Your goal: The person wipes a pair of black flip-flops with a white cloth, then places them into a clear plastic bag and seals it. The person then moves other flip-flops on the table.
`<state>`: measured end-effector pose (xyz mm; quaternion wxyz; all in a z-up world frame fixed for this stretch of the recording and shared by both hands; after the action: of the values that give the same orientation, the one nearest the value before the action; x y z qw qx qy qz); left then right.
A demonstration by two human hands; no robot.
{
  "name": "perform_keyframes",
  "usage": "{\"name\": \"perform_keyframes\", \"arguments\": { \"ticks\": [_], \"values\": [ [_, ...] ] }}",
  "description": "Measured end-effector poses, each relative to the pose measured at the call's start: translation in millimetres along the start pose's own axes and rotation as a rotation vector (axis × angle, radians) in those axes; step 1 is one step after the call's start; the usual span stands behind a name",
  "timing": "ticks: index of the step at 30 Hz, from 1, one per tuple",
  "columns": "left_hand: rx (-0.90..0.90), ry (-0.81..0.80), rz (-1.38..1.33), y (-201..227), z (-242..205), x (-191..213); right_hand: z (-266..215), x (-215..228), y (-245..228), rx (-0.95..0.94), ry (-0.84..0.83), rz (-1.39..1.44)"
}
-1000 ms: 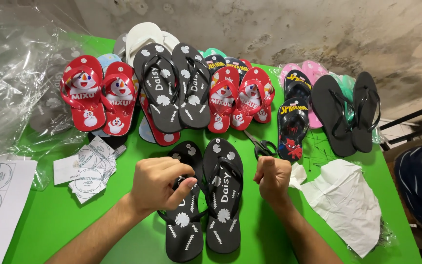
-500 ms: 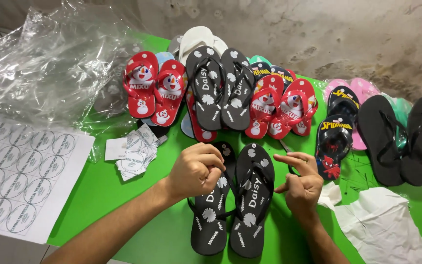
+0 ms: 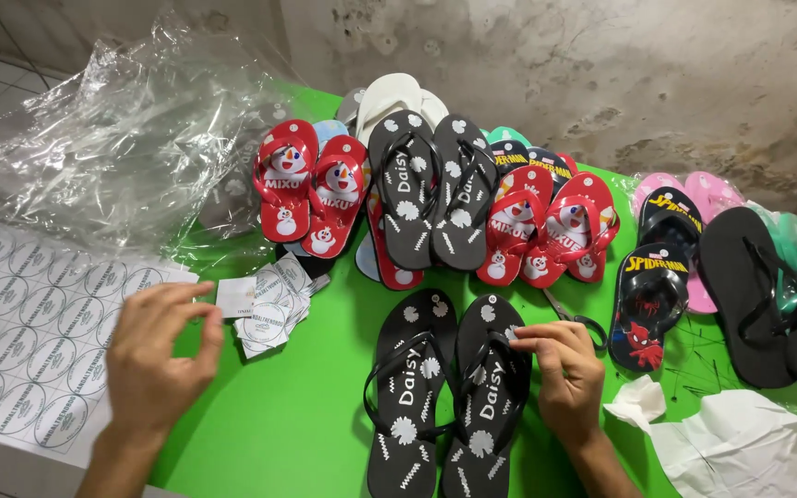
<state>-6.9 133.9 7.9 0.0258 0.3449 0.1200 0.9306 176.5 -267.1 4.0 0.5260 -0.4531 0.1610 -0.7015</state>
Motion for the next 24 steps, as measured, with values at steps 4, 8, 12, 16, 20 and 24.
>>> {"name": "perform_keyframes", "arguments": {
  "ticks": [4, 8, 12, 16, 20, 24],
  "values": [
    [0.177, -0.097, 0.294, -45, -15, 30, 0, 0, 6, -0.015, -0.010, -0.047],
    [0.525, -0.493, 0.418, -87, -44, 13, -1, -2, 11, -0.018, -0.030, -0.044],
    [0.548, -0.526, 0.357, -92, -60, 6, -4, -5, 10, 0.007, -0.053, -0.055],
    [0.735, -0.701, 0.301, -94, -50, 6, -2, -6, 9, 0.000, -0.054, -0.037],
    [0.824, -0.796, 0.228, -92, -43, 11, -3, -6, 8, 0.004, -0.063, -0.031],
    [0.850, -0.849, 0.385, -67, -9, 29, -4, -8, 7, 0.019, -0.069, -0.026]
  ]
}}
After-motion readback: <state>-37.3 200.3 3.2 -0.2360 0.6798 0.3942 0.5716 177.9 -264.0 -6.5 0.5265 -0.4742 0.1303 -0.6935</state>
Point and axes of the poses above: each hand's wrist, its own z-axis towards the middle knuckle, its own x-axis out of the back of the hand, y = z × x, the point moved 9 cm from there along z, towards the middle knuckle, and after that the axes turned 5 degrees about y, right-handed, at the moved point
